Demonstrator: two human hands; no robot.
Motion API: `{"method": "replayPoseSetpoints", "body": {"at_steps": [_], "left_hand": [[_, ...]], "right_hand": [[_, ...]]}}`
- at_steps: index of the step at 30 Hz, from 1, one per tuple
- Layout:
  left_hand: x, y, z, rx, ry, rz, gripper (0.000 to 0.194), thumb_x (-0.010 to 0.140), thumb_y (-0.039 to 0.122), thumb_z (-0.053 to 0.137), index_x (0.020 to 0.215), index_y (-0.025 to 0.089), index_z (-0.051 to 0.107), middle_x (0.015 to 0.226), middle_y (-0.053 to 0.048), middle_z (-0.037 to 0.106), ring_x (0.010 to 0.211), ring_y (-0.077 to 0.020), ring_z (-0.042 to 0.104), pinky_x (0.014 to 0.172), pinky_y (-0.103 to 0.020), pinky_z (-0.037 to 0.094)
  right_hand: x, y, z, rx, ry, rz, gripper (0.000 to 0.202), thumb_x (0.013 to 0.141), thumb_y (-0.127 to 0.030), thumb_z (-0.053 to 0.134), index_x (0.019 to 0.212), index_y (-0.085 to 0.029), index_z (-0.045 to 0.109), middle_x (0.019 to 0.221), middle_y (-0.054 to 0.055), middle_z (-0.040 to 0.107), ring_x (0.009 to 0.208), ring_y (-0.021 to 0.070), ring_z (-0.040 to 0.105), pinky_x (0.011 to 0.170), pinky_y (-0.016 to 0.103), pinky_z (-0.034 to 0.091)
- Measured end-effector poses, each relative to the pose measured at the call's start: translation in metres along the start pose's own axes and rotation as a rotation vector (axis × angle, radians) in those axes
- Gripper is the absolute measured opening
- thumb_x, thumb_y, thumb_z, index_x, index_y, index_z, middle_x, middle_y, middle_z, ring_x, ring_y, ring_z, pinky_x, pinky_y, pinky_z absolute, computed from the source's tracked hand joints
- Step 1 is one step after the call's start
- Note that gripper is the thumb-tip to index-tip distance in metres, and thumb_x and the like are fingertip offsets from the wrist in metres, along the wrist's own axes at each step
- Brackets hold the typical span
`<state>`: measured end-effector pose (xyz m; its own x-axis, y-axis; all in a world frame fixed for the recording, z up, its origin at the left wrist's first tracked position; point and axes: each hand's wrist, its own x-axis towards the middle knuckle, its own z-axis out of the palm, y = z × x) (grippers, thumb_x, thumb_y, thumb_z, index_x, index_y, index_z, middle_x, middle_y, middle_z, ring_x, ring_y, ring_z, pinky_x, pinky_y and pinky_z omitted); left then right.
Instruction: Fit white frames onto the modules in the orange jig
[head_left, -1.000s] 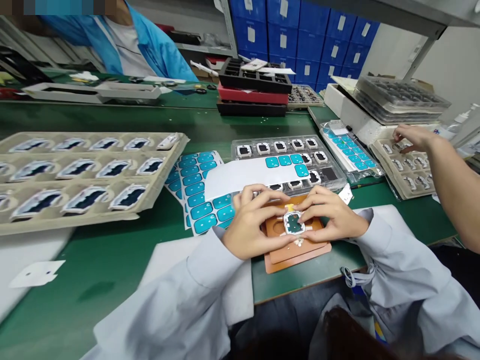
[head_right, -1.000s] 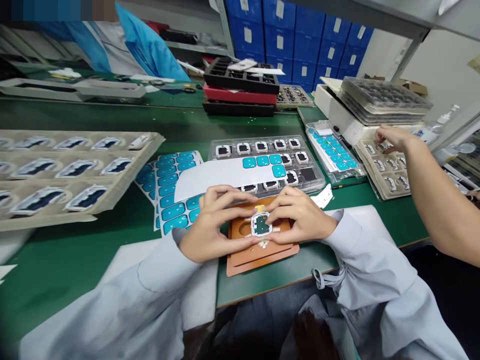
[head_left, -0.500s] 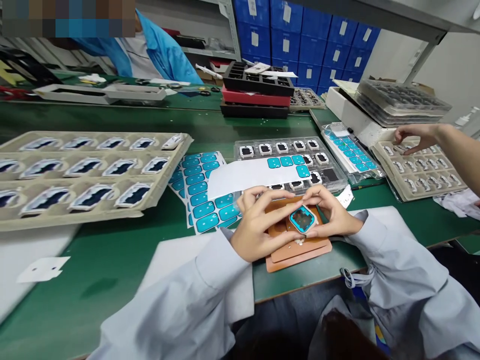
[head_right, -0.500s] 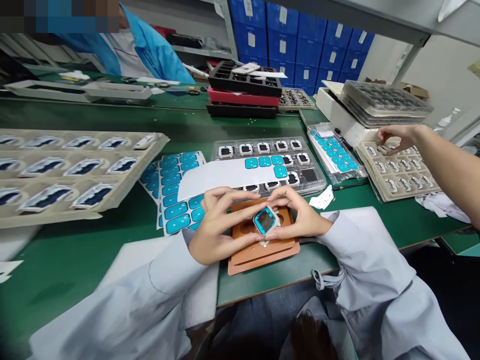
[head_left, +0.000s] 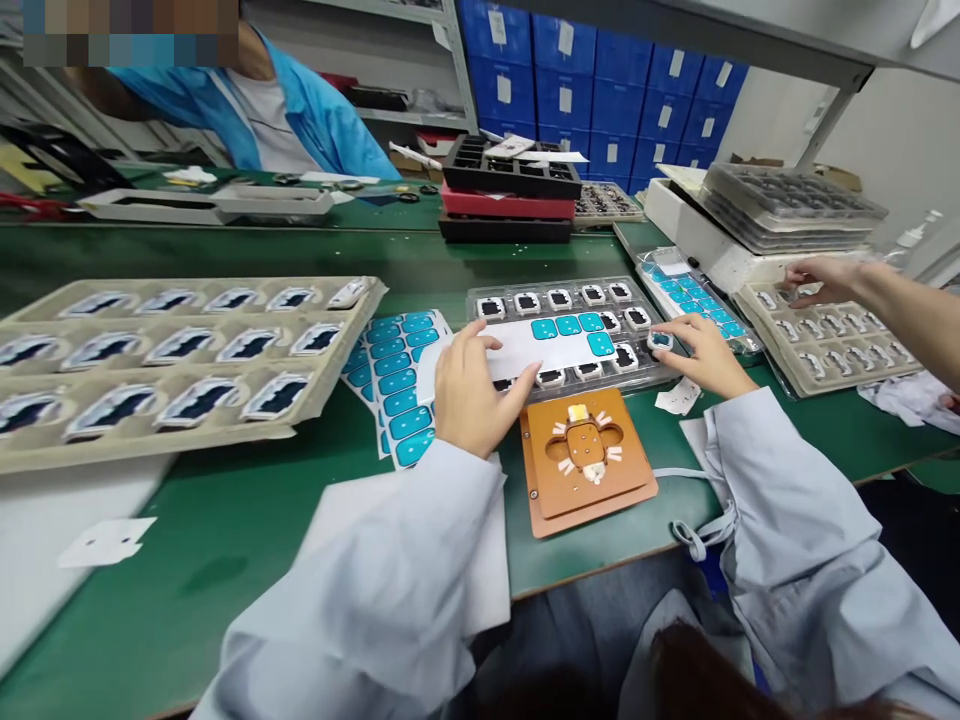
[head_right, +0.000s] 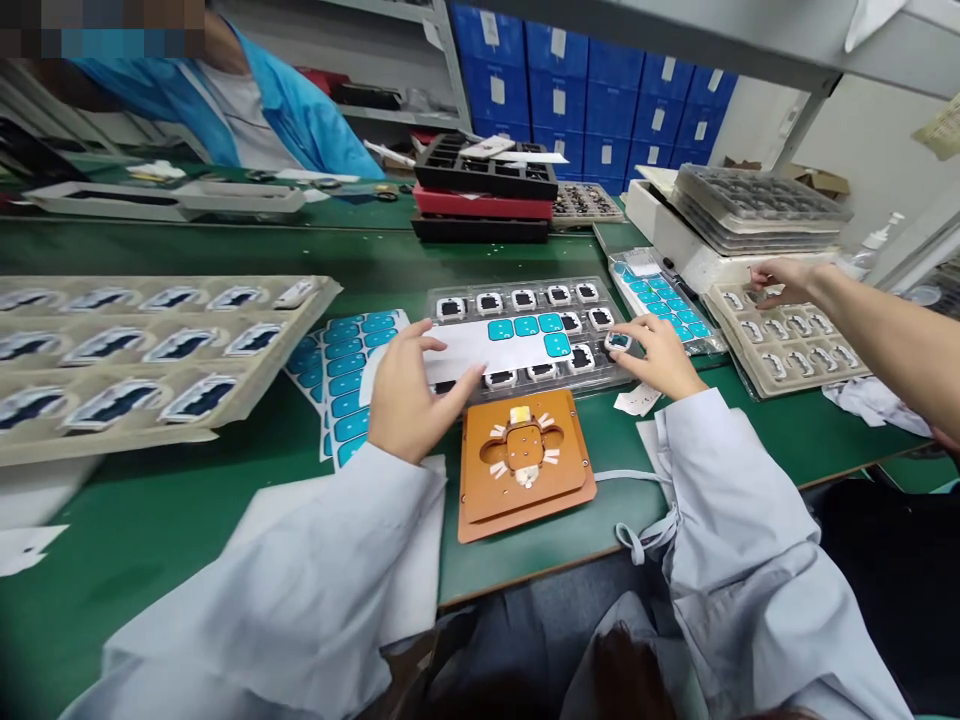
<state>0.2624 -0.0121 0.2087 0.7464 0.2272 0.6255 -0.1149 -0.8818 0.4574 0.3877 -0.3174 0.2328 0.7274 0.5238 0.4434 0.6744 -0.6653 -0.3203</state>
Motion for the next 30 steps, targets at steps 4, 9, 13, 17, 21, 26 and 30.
{"method": "replayPoseSetpoints", "body": {"at_steps": [4,9,13,17,21,26,30], "left_hand": [[0.005,0.005,0.003,0.014,-0.12,-0.208,0.052,0.076,0.047,0.069,0.116,0.016,0.055,0.132,-0.017,0.06,0.122,-0.0351,0.056,0.103,-0.049,0.044],[0.005,0.009,0.001,0.043,-0.106,-0.213,0.046,0.076,0.043,0.07,0.112,0.015,0.064,0.12,-0.014,0.068,0.114,-0.0342,0.062,0.095,-0.044,0.048],[-0.001,0.008,0.004,0.073,-0.027,-0.077,0.033,0.081,0.042,0.066,0.105,0.019,0.069,0.111,-0.011,0.073,0.107,-0.0323,0.066,0.091,-0.043,0.045],[-0.008,0.003,0.006,0.078,0.061,0.084,0.027,0.087,0.042,0.062,0.099,0.02,0.071,0.103,-0.008,0.076,0.1,-0.0286,0.069,0.093,-0.041,0.041],[-0.012,0.001,0.007,0.085,0.132,0.147,0.027,0.089,0.043,0.059,0.098,0.021,0.072,0.1,-0.007,0.077,0.095,-0.027,0.071,0.098,-0.042,0.036],[-0.013,0.002,0.006,0.087,0.113,0.125,0.03,0.09,0.046,0.057,0.099,0.021,0.072,0.101,-0.008,0.077,0.096,-0.0278,0.071,0.1,-0.044,0.034],[-0.01,0.0,0.001,0.114,0.094,0.064,0.037,0.091,0.05,0.054,0.107,0.021,0.071,0.11,-0.011,0.074,0.103,-0.0301,0.068,0.105,-0.047,0.03]], "right_hand": [[0.0,0.008,0.006,0.074,0.028,-0.032,0.03,0.085,-0.046,0.066,0.106,-0.026,0.074,0.118,0.009,0.061,0.115,0.0304,0.056,0.104,0.052,0.04],[0.001,-0.008,0.013,0.146,0.175,-0.125,0.026,0.087,-0.047,0.064,0.09,-0.023,0.075,0.1,0.009,0.065,0.097,0.0258,0.063,0.09,0.046,0.05],[-0.001,-0.035,0.021,0.192,0.287,-0.161,0.026,0.089,-0.039,0.063,0.108,-0.023,0.069,0.098,0.008,0.064,0.085,0.0212,0.061,0.074,0.037,0.054],[-0.004,-0.052,0.025,0.194,0.307,-0.227,0.041,0.087,-0.04,0.066,0.125,-0.026,0.06,0.115,0.01,0.057,0.103,0.0249,0.058,0.083,0.04,0.054],[-0.004,-0.051,0.029,0.104,0.331,-0.317,0.034,0.087,-0.039,0.067,0.118,-0.025,0.065,0.124,0.012,0.053,0.116,0.029,0.051,0.097,0.047,0.047],[-0.003,-0.05,0.034,0.09,0.379,-0.376,0.011,0.087,-0.03,0.067,0.096,-0.025,0.071,0.118,0.009,0.059,0.108,0.0266,0.054,0.088,0.044,0.048],[-0.005,-0.062,0.028,0.169,0.424,-0.443,0.008,0.087,-0.02,0.065,0.082,-0.023,0.069,0.105,0.007,0.067,0.098,0.0228,0.059,0.08,0.04,0.049]]}}
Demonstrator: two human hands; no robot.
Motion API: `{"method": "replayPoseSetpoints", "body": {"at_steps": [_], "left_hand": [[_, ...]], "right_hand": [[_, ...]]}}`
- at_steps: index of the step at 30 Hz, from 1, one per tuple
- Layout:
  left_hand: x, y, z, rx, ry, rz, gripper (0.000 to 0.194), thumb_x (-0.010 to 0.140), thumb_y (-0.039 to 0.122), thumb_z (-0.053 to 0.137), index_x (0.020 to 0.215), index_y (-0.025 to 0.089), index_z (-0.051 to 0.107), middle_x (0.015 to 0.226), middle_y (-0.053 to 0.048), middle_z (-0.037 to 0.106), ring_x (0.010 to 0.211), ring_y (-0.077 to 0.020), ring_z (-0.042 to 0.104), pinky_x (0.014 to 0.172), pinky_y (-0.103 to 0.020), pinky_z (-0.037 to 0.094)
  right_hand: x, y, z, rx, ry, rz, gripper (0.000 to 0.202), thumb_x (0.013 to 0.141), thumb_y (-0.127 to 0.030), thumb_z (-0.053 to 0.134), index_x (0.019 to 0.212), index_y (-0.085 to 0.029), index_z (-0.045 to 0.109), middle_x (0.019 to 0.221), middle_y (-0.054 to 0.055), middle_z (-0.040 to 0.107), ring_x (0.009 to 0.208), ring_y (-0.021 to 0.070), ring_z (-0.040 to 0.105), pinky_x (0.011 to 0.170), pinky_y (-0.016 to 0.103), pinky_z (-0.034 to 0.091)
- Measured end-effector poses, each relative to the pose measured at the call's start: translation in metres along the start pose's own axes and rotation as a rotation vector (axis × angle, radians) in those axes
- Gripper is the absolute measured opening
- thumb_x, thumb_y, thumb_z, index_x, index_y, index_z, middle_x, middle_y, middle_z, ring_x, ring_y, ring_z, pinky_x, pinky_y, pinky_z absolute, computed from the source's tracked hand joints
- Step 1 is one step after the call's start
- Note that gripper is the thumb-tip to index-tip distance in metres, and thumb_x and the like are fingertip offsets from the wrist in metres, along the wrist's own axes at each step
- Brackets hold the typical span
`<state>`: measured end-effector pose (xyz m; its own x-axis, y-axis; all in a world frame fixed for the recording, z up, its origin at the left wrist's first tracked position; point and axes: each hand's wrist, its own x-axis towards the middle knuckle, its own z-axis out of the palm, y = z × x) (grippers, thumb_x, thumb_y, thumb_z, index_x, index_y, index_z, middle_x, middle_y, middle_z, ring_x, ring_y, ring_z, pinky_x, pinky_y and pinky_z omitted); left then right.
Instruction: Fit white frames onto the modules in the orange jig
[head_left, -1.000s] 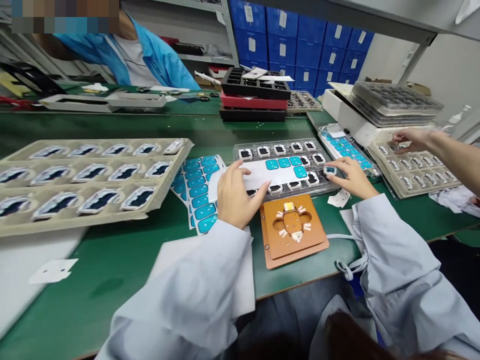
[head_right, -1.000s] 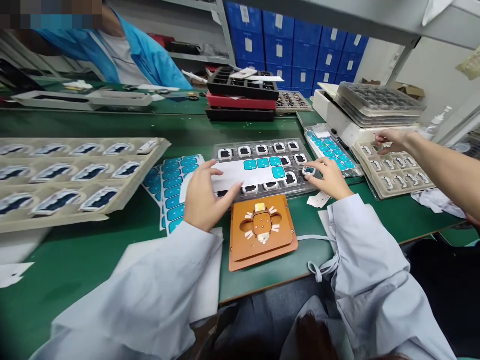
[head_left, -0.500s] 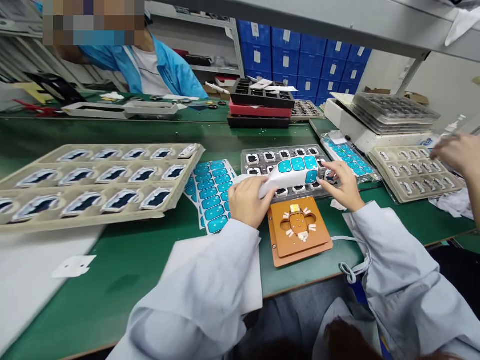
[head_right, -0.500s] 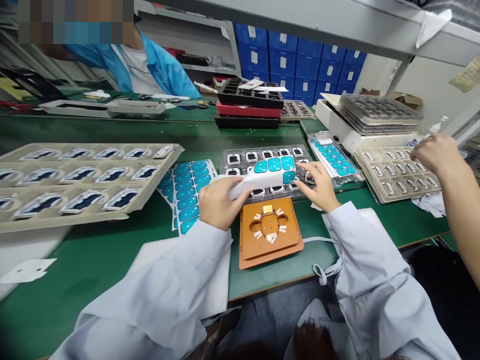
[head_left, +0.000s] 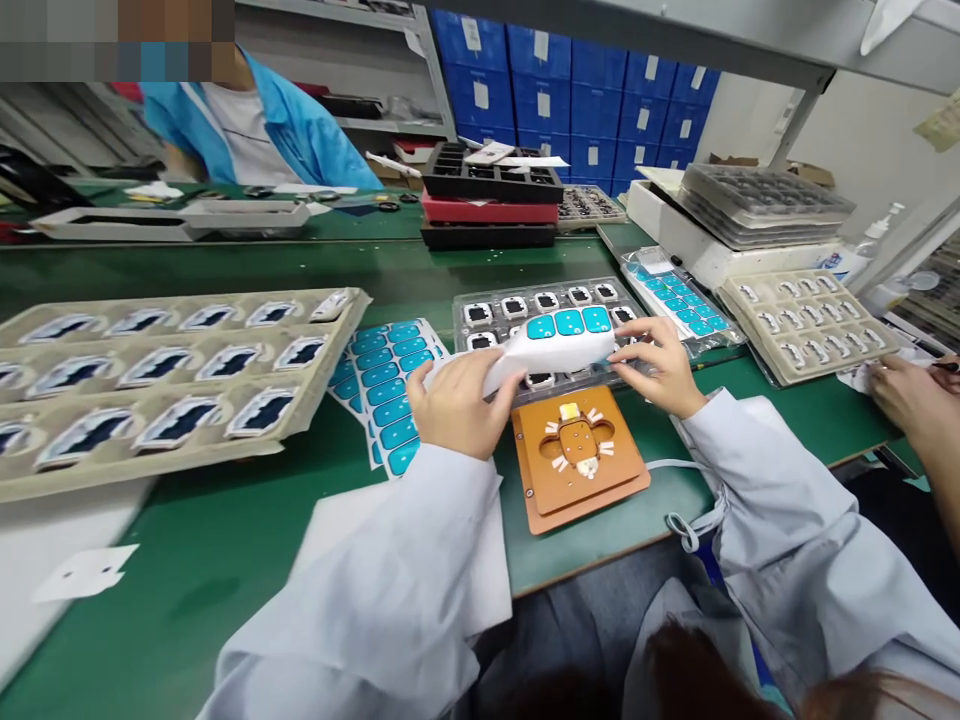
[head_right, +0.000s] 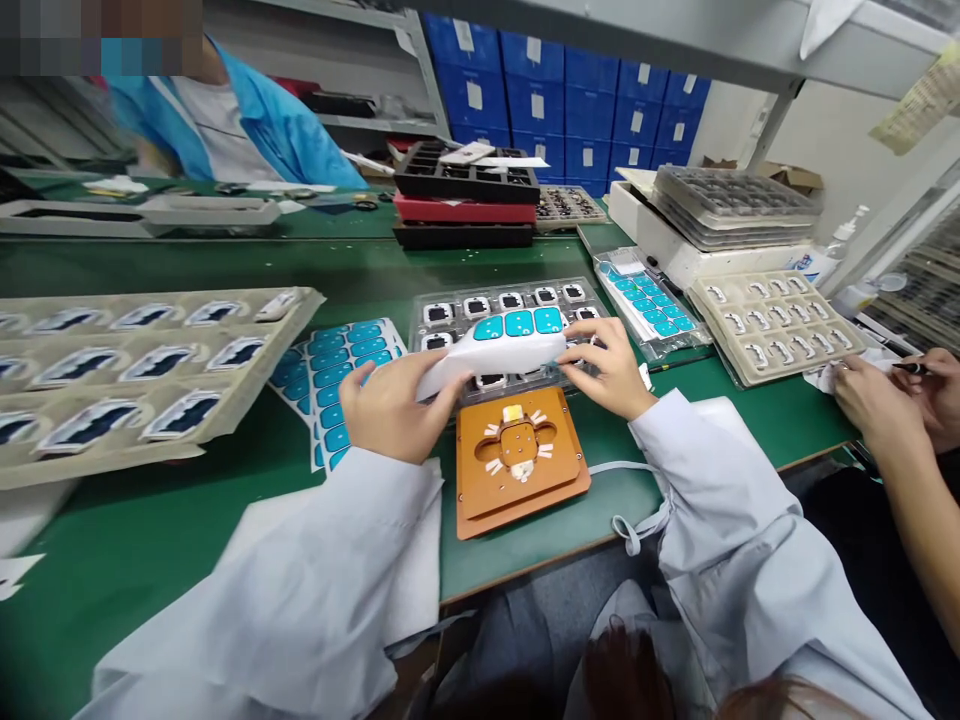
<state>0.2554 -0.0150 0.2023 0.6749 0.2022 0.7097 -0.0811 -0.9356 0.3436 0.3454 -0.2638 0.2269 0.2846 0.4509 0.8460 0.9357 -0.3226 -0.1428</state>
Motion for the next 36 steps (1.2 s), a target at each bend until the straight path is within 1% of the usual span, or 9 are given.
{"method": "replayPoseSetpoints", "body": {"at_steps": [4,7,10,15,20,28,31,34,36], "left_hand": [[0.001,-0.002,-0.005,0.053,-0.103,-0.089,0.046,0.092,0.051,0.049,0.119,0.018,0.066,0.123,-0.017,0.068,0.114,-0.036,0.063,0.107,-0.056,0.026],[-0.001,0.001,-0.004,0.057,-0.162,-0.099,0.046,0.093,0.048,0.046,0.121,0.017,0.065,0.13,-0.018,0.064,0.123,-0.0381,0.057,0.108,-0.061,0.022],[-0.004,0.007,-0.004,0.028,-0.127,-0.052,0.039,0.095,0.044,0.045,0.118,0.02,0.066,0.133,-0.015,0.062,0.13,-0.0354,0.052,0.111,-0.062,0.017],[-0.002,0.013,-0.013,-0.189,-0.012,0.204,0.026,0.093,0.037,0.049,0.091,0.024,0.071,0.106,-0.008,0.074,0.112,-0.0289,0.058,0.099,-0.051,0.037],[-0.002,0.019,-0.027,-0.396,-0.144,0.486,0.025,0.089,0.035,0.053,0.074,0.026,0.071,0.08,-0.002,0.075,0.091,-0.0244,0.058,0.087,-0.046,0.041],[-0.006,0.024,-0.028,-0.565,-0.188,0.589,0.017,0.088,0.031,0.057,0.079,0.023,0.069,0.079,-0.002,0.075,0.087,-0.0221,0.055,0.081,-0.04,0.044],[-0.008,0.022,-0.025,-0.616,-0.241,0.619,0.02,0.089,0.035,0.055,0.089,0.023,0.071,0.087,-0.004,0.075,0.095,-0.0242,0.056,0.086,-0.042,0.044],[-0.009,0.019,-0.022,-0.642,-0.32,0.681,0.031,0.091,0.046,0.052,0.099,0.024,0.073,0.095,-0.006,0.076,0.101,-0.0262,0.056,0.092,-0.045,0.042],[-0.01,0.017,-0.021,-0.65,-0.363,0.706,0.039,0.092,0.052,0.048,0.103,0.025,0.074,0.099,-0.007,0.075,0.102,-0.0271,0.056,0.093,-0.047,0.041]], "right_hand": [[0.003,-0.028,-0.006,0.123,-0.023,-0.099,0.009,0.087,-0.014,0.063,0.086,-0.023,0.067,0.083,0.001,0.071,0.083,0.0186,0.06,0.079,0.038,0.046],[0.001,-0.048,-0.009,0.124,-0.158,-0.209,0.013,0.087,-0.014,0.06,0.089,-0.023,0.069,0.082,0.0,0.071,0.085,0.0192,0.056,0.079,0.039,0.041],[0.0,-0.058,-0.012,0.147,-0.298,-0.254,0.017,0.087,-0.013,0.056,0.091,-0.022,0.069,0.087,0.002,0.071,0.087,0.0191,0.054,0.081,0.04,0.038],[0.0,-0.062,-0.015,0.223,-0.403,-0.246,0.02,0.087,-0.012,0.052,0.093,-0.021,0.07,0.089,0.002,0.072,0.088,0.0189,0.053,0.08,0.039,0.037],[-0.001,-0.061,-0.015,0.243,-0.478,-0.21,0.024,0.09,-0.017,0.051,0.102,-0.023,0.071,0.093,0.002,0.074,0.09,0.0196,0.054,0.081,0.039,0.039],[0.0,-0.061,-0.016,0.304,-0.475,-0.133,0.018,0.087,-0.017,0.054,0.1,-0.02,0.066,0.088,0.003,0.072,0.087,0.0196,0.055,0.083,0.039,0.041],[-0.001,-0.053,-0.015,0.301,-0.385,-0.08,0.015,0.09,-0.018,0.052,0.095,-0.021,0.066,0.091,0.002,0.073,0.087,0.0196,0.056,0.082,0.038,0.043],[-0.005,-0.034,-0.012,0.071,-0.236,0.119,0.017,0.092,-0.019,0.05,0.091,-0.021,0.067,0.088,0.003,0.073,0.085,0.0215,0.055,0.08,0.039,0.043],[-0.008,-0.021,-0.009,-0.127,-0.247,0.235,0.014,0.09,-0.021,0.053,0.091,-0.02,0.067,0.089,0.005,0.073,0.088,0.0245,0.055,0.08,0.042,0.04]]}}
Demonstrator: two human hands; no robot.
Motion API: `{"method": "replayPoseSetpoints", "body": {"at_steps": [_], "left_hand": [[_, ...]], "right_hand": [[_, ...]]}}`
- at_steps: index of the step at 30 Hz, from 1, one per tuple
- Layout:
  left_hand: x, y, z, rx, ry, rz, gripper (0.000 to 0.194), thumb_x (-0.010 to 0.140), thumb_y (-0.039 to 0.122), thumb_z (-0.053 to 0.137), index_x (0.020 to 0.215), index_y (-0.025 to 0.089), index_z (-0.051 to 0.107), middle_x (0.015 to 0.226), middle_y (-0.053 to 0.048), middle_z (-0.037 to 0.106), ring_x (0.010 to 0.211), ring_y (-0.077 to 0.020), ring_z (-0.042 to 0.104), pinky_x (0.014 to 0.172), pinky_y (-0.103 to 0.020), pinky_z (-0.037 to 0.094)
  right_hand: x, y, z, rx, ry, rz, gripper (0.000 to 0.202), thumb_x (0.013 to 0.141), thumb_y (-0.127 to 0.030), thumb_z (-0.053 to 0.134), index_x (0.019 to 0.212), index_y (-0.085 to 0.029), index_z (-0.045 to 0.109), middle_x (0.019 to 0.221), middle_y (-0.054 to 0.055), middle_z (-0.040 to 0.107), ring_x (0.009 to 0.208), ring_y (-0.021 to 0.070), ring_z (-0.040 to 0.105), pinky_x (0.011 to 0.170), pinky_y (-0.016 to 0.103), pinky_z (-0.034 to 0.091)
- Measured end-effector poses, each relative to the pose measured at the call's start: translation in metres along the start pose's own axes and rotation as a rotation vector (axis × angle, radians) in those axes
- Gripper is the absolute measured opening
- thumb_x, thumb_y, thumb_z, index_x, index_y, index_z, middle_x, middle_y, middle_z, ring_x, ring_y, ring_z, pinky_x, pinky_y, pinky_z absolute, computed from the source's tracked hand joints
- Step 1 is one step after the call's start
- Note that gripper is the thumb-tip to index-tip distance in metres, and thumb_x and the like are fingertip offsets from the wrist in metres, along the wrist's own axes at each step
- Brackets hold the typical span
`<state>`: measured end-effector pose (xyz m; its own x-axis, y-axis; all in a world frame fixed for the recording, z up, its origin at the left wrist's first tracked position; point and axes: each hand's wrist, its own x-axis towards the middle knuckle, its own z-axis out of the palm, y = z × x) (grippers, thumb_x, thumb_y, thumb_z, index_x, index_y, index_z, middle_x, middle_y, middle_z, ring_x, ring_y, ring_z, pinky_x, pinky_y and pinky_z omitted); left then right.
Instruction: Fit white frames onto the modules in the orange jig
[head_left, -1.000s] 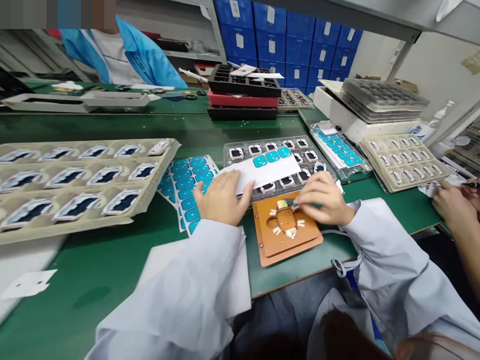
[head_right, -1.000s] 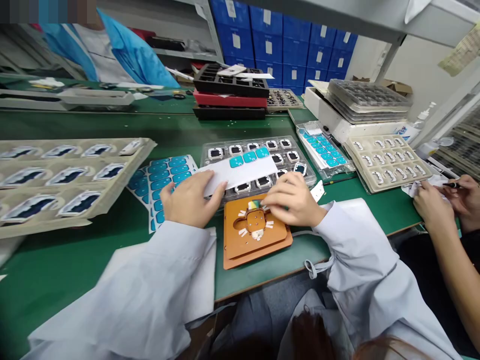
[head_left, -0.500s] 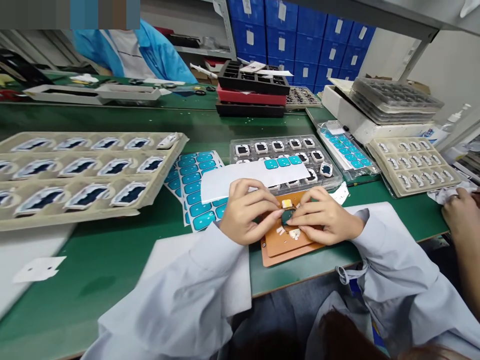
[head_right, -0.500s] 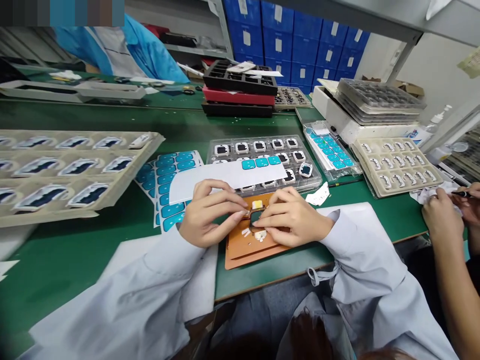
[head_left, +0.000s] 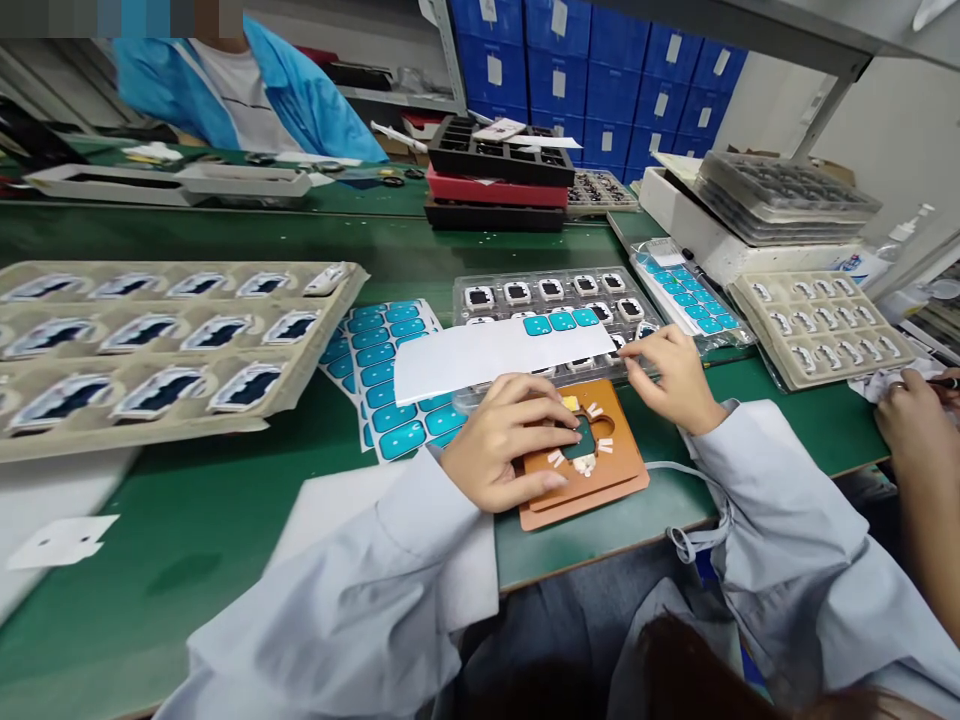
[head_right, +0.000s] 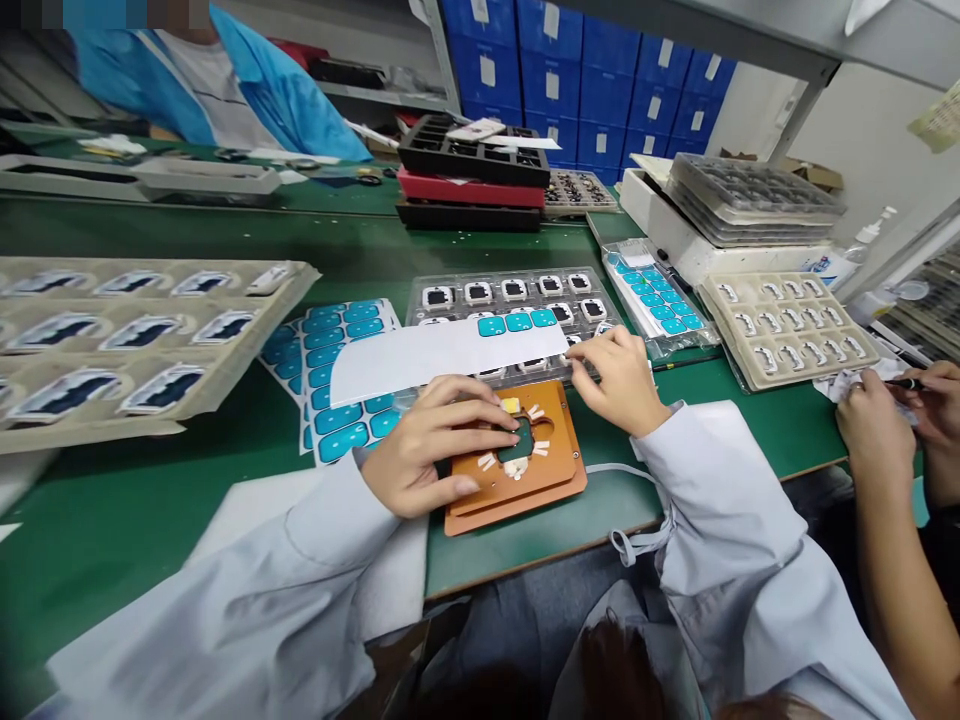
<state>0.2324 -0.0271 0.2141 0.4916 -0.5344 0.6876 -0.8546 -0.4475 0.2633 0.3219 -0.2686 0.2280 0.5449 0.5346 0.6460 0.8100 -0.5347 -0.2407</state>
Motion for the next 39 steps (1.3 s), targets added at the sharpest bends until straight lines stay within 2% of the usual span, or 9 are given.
{"method": "replayPoseSetpoints", "body": {"at_steps": [3,7,12,16,22,28,31,34,39], "left_hand": [[0.0,0.001,-0.001,-0.002,-0.019,-0.005,0.042,0.092,0.055,0.046,0.103,0.026,0.074,0.1,-0.008,0.075,0.103,-0.028,0.056,0.094,-0.048,0.04],[0.001,0.006,-0.005,-0.004,-0.068,-0.068,0.041,0.091,0.054,0.047,0.104,0.025,0.074,0.102,-0.008,0.075,0.105,-0.0284,0.055,0.096,-0.05,0.04],[0.0,0.007,-0.003,-0.003,-0.063,-0.041,0.044,0.089,0.058,0.048,0.1,0.025,0.075,0.098,-0.01,0.075,0.103,-0.029,0.056,0.094,-0.051,0.04],[0.002,0.009,-0.005,-0.004,-0.071,-0.044,0.041,0.09,0.054,0.05,0.103,0.023,0.073,0.1,-0.009,0.074,0.104,-0.0286,0.055,0.094,-0.049,0.039],[0.003,0.013,-0.007,0.003,-0.095,-0.074,0.041,0.091,0.055,0.049,0.102,0.024,0.074,0.1,-0.009,0.074,0.104,-0.0283,0.055,0.095,-0.049,0.039],[0.0,0.006,-0.001,0.035,-0.041,-0.032,0.041,0.088,0.056,0.051,0.099,0.025,0.075,0.096,-0.008,0.075,0.101,-0.0277,0.055,0.092,-0.047,0.04],[0.0,0.006,-0.002,0.035,-0.03,0.0,0.039,0.089,0.054,0.051,0.101,0.025,0.074,0.097,-0.008,0.075,0.1,-0.0276,0.056,0.09,-0.046,0.041],[0.001,0.008,-0.003,0.04,-0.027,0.002,0.039,0.09,0.053,0.051,0.1,0.024,0.074,0.097,-0.008,0.075,0.099,-0.0273,0.056,0.089,-0.046,0.041],[0.002,0.011,-0.003,0.063,-0.058,-0.058,0.039,0.087,0.055,0.053,0.097,0.024,0.075,0.094,-0.007,0.076,0.099,-0.0277,0.058,0.089,-0.046,0.041]], "right_hand": [[0.0,0.012,0.008,-0.142,-0.113,0.042,0.011,0.088,-0.024,0.059,0.096,-0.02,0.066,0.1,0.007,0.073,0.098,0.029,0.053,0.081,0.045,0.038],[0.002,0.018,0.013,-0.088,-0.197,0.066,0.018,0.086,-0.026,0.066,0.104,-0.021,0.065,0.103,0.007,0.072,0.105,0.0301,0.053,0.087,0.049,0.037],[0.008,0.028,0.01,0.237,-0.087,0.169,0.013,0.084,-0.033,0.07,0.091,-0.022,0.07,0.091,0.006,0.072,0.093,0.0243,0.059,0.084,0.041,0.048],[0.007,0.018,0.0,0.545,0.015,0.239,0.026,0.082,-0.04,0.073,0.099,-0.02,0.071,0.092,0.005,0.071,0.083,0.0192,0.064,0.071,0.033,0.053],[0.0,-0.017,-0.015,0.891,-0.248,0.086,0.023,0.09,-0.039,0.066,0.098,-0.019,0.074,0.089,0.005,0.069,0.062,0.0112,0.065,0.054,0.024,0.056],[0.001,-0.017,-0.022,0.611,-0.237,-0.173,0.015,0.091,-0.03,0.065,0.092,-0.018,0.075,0.071,0.003,0.07,0.058,0.0112,0.06,0.055,0.023,0.05],[0.003,-0.011,-0.025,0.574,-0.322,-0.226,0.015,0.091,-0.03,0.066,0.091,-0.018,0.075,0.066,0.002,0.066,0.053,0.0094,0.054,0.049,0.022,0.045],[0.004,-0.01,-0.026,0.591,-0.351,-0.249,0.016,0.09,-0.032,0.068,0.092,-0.018,0.075,0.077,0.004,0.064,0.066,0.0115,0.058,0.058,0.024,0.049],[0.004,-0.011,-0.023,0.518,-0.308,-0.217,0.021,0.088,-0.035,0.07,0.103,-0.021,0.072,0.116,0.011,0.064,0.107,0.0212,0.061,0.092,0.04,0.051]]}}
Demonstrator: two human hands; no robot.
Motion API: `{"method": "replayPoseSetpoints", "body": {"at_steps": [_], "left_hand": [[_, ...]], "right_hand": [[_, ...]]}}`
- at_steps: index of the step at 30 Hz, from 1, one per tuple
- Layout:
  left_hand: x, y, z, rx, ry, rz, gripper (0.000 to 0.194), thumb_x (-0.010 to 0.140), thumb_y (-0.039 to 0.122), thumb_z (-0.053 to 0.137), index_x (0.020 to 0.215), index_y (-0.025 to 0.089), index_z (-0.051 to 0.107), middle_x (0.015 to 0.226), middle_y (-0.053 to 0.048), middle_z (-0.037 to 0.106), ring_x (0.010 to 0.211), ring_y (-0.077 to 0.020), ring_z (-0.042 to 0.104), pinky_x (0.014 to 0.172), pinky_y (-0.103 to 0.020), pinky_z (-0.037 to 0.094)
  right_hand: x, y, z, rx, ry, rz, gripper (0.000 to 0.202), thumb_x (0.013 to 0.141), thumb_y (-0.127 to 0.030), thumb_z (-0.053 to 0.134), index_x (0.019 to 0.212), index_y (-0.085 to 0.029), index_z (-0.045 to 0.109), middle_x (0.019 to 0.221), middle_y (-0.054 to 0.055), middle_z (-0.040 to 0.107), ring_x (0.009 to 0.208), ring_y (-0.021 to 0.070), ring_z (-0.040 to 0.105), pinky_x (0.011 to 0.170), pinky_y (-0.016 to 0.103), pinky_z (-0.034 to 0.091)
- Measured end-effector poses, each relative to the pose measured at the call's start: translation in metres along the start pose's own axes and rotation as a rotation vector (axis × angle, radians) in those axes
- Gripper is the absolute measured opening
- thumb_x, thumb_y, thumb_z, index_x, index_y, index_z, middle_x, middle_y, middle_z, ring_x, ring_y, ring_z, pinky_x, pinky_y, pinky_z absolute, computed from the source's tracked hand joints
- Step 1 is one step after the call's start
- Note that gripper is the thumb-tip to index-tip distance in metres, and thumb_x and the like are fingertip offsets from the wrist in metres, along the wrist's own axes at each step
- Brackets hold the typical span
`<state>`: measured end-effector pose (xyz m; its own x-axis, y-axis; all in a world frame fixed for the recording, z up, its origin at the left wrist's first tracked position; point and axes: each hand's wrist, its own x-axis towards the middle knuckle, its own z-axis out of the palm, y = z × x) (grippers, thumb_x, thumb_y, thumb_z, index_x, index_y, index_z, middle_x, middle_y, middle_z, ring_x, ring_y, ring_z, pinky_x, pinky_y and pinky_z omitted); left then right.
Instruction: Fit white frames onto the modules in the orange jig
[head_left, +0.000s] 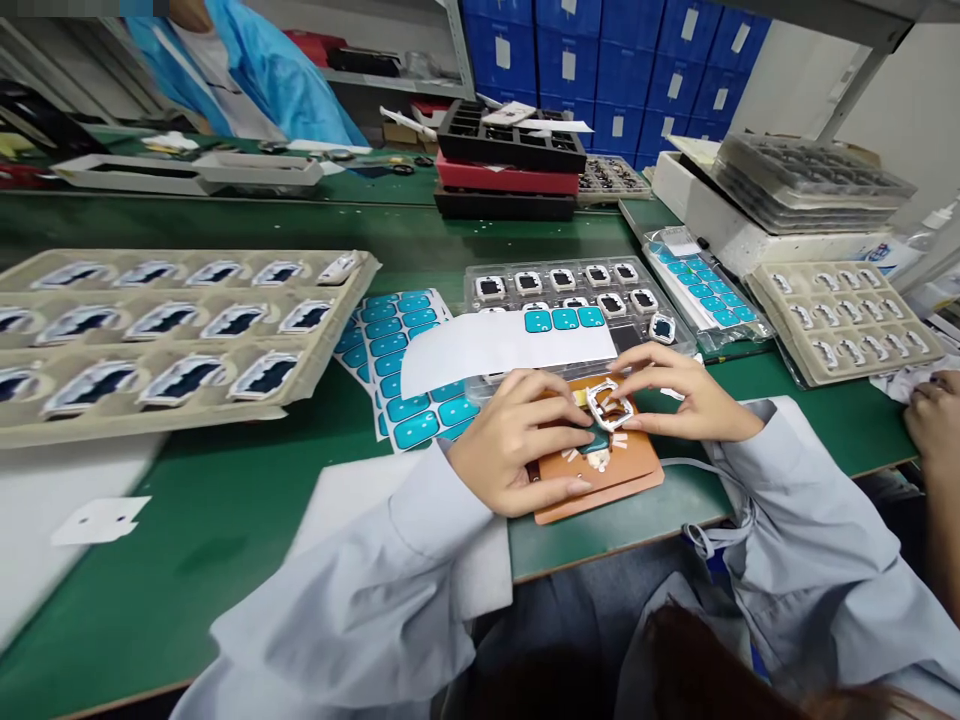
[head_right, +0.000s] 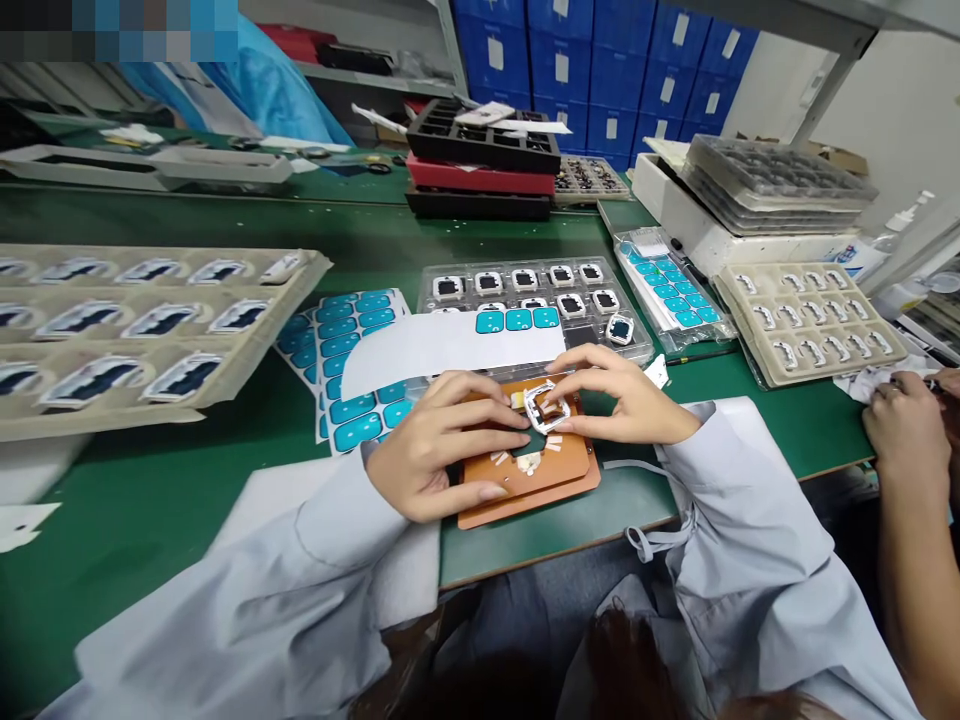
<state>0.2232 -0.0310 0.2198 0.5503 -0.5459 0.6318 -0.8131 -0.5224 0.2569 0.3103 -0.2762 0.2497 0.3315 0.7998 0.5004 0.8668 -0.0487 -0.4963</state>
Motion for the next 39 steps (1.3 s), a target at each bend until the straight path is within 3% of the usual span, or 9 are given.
{"method": "replayPoseSetpoints", "body": {"at_steps": [2,10,16,20,28,39], "left_hand": [[0.001,0.001,0.0,0.008,0.011,0.01,0.037,0.087,0.053,0.055,0.096,0.024,0.074,0.094,-0.007,0.076,0.098,-0.0272,0.058,0.088,-0.045,0.041],[0.002,0.003,-0.007,0.017,-0.007,0.029,0.034,0.086,0.05,0.059,0.099,0.022,0.072,0.099,-0.006,0.076,0.102,-0.0271,0.058,0.09,-0.045,0.04],[0.003,0.001,-0.01,0.19,0.164,0.004,0.032,0.079,0.055,0.066,0.084,0.023,0.07,0.083,-0.002,0.075,0.089,-0.0237,0.059,0.08,-0.041,0.04],[0.004,0.004,-0.013,0.285,0.197,-0.066,0.041,0.072,0.059,0.072,0.09,0.022,0.07,0.085,-0.004,0.075,0.09,-0.0251,0.058,0.079,-0.041,0.04],[0.006,0.007,-0.012,0.315,0.144,-0.103,0.037,0.073,0.05,0.073,0.093,0.019,0.071,0.091,-0.005,0.075,0.092,-0.0265,0.057,0.079,-0.042,0.037],[0.007,0.009,-0.01,0.256,-0.032,-0.212,0.037,0.081,0.056,0.065,0.085,0.019,0.068,0.105,-0.007,0.073,0.106,-0.0301,0.052,0.083,-0.045,0.028]], "right_hand": [[0.0,0.001,0.0,-0.028,-0.028,0.006,0.019,0.089,-0.035,0.068,0.102,-0.021,0.071,0.122,0.01,0.065,0.11,0.0223,0.061,0.095,0.043,0.047],[0.002,0.006,-0.004,-0.018,-0.083,-0.014,0.02,0.09,-0.035,0.067,0.104,-0.022,0.073,0.117,0.009,0.068,0.103,0.0207,0.063,0.09,0.04,0.048],[0.002,0.006,0.008,-0.035,0.02,-0.077,0.024,0.083,-0.04,0.075,0.097,-0.021,0.074,0.109,0.009,0.07,0.091,0.0198,0.061,0.082,0.037,0.047],[0.003,-0.001,0.019,-0.051,0.039,-0.104,0.026,0.083,-0.044,0.074,0.096,-0.021,0.074,0.109,0.009,0.071,0.093,0.0205,0.059,0.082,0.038,0.046],[0.002,-0.004,0.022,-0.063,0.035,-0.083,0.026,0.083,-0.043,0.075,0.095,-0.02,0.073,0.107,0.008,0.071,0.095,0.0206,0.054,0.084,0.038,0.045],[0.001,-0.001,0.025,-0.055,-0.006,-0.079,0.022,0.08,-0.039,0.078,0.085,-0.02,0.071,0.1,0.007,0.069,0.091,0.0212,0.052,0.082,0.038,0.044]]}}
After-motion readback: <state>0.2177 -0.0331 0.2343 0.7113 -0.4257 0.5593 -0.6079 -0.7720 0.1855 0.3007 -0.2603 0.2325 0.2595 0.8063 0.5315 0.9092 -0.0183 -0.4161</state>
